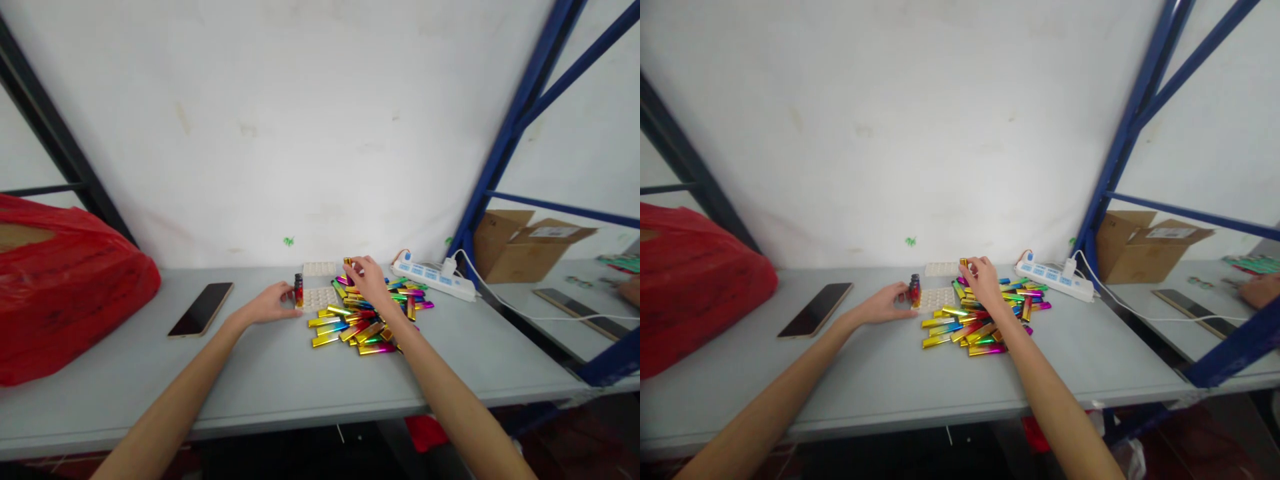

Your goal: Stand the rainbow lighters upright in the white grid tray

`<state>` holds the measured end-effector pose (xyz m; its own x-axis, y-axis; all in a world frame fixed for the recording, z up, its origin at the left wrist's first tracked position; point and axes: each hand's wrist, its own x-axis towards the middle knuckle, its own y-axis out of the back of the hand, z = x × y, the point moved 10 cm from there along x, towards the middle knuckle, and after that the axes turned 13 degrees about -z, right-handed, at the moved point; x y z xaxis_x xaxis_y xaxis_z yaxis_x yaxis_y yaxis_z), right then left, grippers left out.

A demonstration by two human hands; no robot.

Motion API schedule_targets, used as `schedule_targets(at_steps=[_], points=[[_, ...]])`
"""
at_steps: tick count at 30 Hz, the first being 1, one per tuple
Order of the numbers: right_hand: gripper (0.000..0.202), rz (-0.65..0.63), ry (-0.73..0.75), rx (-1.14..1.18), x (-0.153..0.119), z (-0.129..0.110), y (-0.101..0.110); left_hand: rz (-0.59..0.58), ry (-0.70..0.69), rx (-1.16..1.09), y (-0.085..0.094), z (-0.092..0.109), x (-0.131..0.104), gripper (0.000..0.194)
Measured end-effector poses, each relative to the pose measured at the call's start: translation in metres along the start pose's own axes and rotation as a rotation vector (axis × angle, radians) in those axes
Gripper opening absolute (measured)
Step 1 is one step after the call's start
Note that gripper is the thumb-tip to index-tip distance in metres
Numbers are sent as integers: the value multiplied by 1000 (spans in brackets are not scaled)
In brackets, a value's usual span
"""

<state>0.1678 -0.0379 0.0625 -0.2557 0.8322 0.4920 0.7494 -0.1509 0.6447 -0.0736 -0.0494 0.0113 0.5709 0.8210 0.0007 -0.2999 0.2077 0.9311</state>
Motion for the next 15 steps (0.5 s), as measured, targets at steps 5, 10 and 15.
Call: schedule_targets(at_steps=[5,10,15], points=[[40,-68,-209,707,-3,19,-29,0,-16,21,-3,-2,1,61],[42,-169,-253,1136,-9,5,-50,1,-20,49,-5,3,3,58],[41,-243,-222,1253,-12,-12,-53,9,-42,69,-5,14,3,52]])
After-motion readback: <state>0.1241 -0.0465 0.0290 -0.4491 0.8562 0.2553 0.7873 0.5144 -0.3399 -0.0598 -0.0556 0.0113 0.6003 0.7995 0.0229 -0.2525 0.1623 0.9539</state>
